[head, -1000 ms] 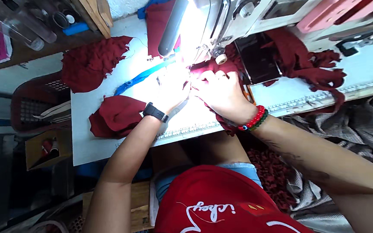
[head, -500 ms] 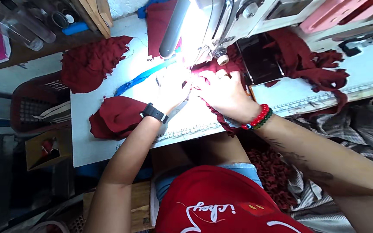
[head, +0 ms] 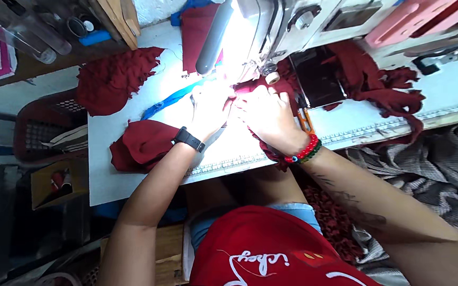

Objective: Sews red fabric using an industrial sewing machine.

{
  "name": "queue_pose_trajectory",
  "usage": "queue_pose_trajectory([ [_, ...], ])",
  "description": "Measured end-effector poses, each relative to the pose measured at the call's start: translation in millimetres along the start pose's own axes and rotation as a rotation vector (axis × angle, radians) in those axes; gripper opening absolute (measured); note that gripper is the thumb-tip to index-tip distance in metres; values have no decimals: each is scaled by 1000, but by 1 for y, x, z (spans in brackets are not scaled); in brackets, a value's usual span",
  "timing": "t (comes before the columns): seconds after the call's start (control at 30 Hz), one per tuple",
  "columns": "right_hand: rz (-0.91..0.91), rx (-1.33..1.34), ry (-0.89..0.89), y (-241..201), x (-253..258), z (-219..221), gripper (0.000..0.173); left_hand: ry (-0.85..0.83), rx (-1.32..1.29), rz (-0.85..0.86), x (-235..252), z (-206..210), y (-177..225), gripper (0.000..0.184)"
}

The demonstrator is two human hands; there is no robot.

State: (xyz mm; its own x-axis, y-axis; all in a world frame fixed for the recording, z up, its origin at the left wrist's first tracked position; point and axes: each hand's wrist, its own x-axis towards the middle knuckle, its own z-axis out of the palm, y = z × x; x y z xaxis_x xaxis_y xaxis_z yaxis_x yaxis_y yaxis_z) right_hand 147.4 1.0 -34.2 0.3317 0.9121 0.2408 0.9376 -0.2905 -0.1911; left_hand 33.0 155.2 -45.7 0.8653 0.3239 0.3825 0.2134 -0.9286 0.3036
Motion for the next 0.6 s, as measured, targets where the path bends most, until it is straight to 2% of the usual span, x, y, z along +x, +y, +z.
queue_pose_trajectory([
  [0.1, 62, 163, -35, -2, -6, -2, 25, -32, 4, 115, -3, -4, -1, 23],
  [0.17, 81, 318, -3, 0, -16, -5, 22, -79, 23, 83, -1, -6, -1, 23],
  [0.27, 145, 452, -59, -6, -14, -25, 17, -128, 9, 38, 1, -7, -1, 25],
  [0.37, 178, 448, -113, -8, -4, -36, 22, -100, -64, -6, 1, -5, 0, 24],
  [0.47, 191, 265, -151, -3, 12, -28, 29, -52, -75, -1, 1, -1, -2, 24],
  [0.6, 65, 243, -13, -9, -3, -25, 25, -49, -102, -4, 2, 1, -5, 24],
])
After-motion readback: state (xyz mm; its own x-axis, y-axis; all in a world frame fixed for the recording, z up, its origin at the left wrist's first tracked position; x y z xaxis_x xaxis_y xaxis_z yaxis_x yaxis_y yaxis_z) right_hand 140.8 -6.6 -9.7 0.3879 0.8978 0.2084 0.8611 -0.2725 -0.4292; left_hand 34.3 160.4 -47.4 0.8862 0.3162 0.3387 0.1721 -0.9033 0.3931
